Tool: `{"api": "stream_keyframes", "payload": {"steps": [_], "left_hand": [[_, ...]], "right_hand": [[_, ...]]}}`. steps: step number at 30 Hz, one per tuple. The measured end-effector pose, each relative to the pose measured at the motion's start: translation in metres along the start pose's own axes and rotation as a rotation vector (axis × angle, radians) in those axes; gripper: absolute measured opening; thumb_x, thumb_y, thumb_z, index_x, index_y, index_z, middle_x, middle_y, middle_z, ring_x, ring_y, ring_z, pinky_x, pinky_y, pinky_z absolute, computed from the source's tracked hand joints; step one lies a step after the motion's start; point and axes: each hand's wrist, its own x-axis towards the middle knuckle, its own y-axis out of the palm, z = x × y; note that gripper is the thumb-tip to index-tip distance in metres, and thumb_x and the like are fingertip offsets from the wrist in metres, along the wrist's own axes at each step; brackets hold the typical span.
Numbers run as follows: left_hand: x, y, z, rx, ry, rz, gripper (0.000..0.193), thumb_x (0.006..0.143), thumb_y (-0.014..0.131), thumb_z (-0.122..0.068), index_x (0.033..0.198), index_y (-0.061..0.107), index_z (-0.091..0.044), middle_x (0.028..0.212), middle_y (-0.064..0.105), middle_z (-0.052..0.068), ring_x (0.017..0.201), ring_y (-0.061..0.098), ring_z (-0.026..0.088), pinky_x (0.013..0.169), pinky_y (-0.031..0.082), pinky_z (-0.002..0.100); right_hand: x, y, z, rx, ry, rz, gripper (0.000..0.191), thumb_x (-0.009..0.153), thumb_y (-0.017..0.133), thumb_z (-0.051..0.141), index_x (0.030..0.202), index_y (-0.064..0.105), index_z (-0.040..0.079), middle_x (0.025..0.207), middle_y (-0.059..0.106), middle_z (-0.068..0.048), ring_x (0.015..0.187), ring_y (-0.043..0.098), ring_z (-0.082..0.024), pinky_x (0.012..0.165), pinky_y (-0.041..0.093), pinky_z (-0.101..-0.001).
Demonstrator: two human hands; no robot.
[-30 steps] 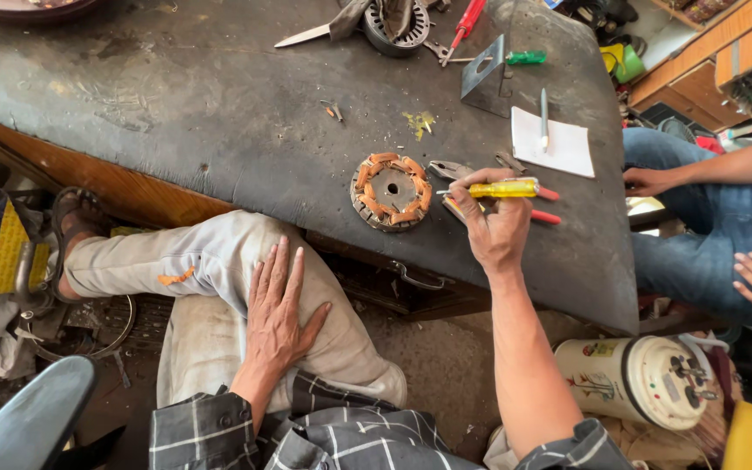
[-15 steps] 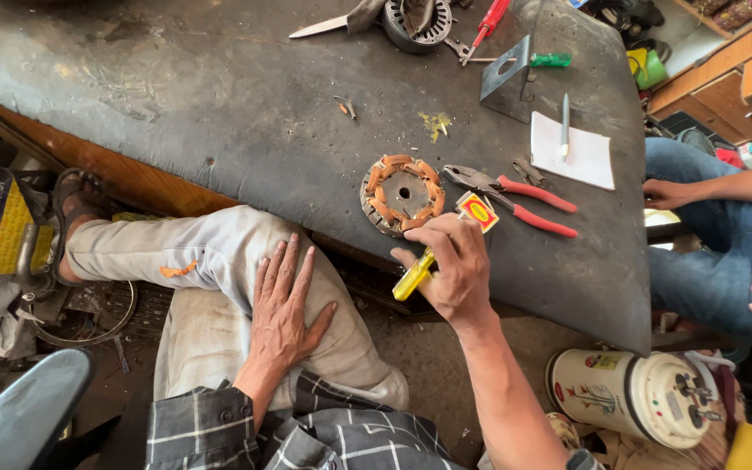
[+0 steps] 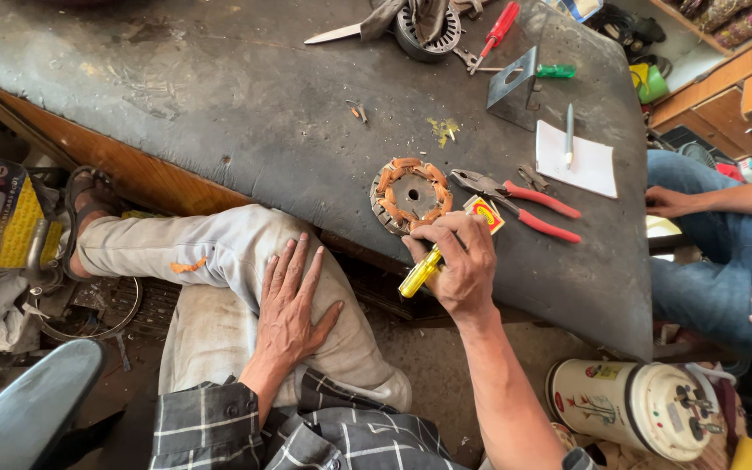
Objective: The person uses a yellow-handled screwdriver to pry and adjust copper windings on a motor stator held in their left hand. They repeatedly press and lift the windings while rotating the stator to access different slots.
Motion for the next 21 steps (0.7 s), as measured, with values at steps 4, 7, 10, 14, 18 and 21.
{"api": "stream_keyframes", "payload": {"steps": [4,7,10,14,18,21], "left_hand": [[0.000,0.000,0.000,-0.012,0.005,-0.008,0.090,0.080,0.075,-0.037,0.156,0.036,-0.007,0.165,0.027,0.019,0.154,0.023,0.037,0.125,0.017,0.052],[0.001,0.001,0.000,-0.008,0.007,-0.009,0.090,0.080,0.076,-0.037,0.156,0.037,-0.008,0.165,0.027,0.019,0.154,0.023,0.037,0.125,0.017,0.052],[0.001,0.001,0.001,-0.011,0.011,-0.010,0.090,0.081,0.076,-0.037,0.156,0.037,-0.008,0.166,0.027,0.019,0.154,0.023,0.036,0.125,0.017,0.052],[0.000,0.002,0.001,-0.013,0.008,-0.003,0.090,0.081,0.076,-0.038,0.156,0.037,-0.008,0.165,0.027,0.019,0.154,0.023,0.036,0.125,0.017,0.051],[0.001,0.003,0.001,-0.001,0.006,-0.002,0.089,0.081,0.075,-0.039,0.155,0.038,-0.008,0.165,0.027,0.018,0.154,0.023,0.036,0.125,0.017,0.051],[0.000,0.003,0.001,-0.003,0.009,-0.004,0.087,0.082,0.075,-0.039,0.155,0.038,-0.008,0.166,0.027,0.019,0.154,0.022,0.036,0.125,0.017,0.051]], "right_hand": [[0.001,-0.001,0.000,0.003,0.003,0.004,0.024,0.078,0.089,0.009,0.093,0.071,0.010,0.092,0.063,-0.004,0.089,0.061,-0.026,0.082,0.051,-0.0392],[0.003,-0.001,-0.002,0.015,0.004,0.010,0.021,0.078,0.086,0.007,0.091,0.069,0.008,0.092,0.063,-0.005,0.090,0.062,-0.026,0.082,0.051,-0.0403],[0.004,-0.003,-0.003,0.038,0.015,0.007,0.019,0.079,0.083,0.006,0.089,0.067,0.008,0.092,0.063,-0.006,0.090,0.063,-0.027,0.083,0.052,-0.0408],[0.005,-0.007,-0.006,0.035,0.021,0.027,0.019,0.078,0.082,0.006,0.088,0.066,0.007,0.091,0.063,-0.007,0.089,0.062,-0.028,0.083,0.052,-0.0424],[0.008,-0.010,-0.008,0.038,0.015,0.038,0.019,0.078,0.082,0.006,0.086,0.064,0.007,0.091,0.062,-0.007,0.089,0.062,-0.028,0.082,0.051,-0.0430],[0.010,-0.012,-0.009,0.049,0.021,0.047,0.020,0.077,0.081,0.005,0.085,0.063,0.007,0.090,0.061,-0.007,0.089,0.061,-0.028,0.082,0.051,-0.0429]]}}
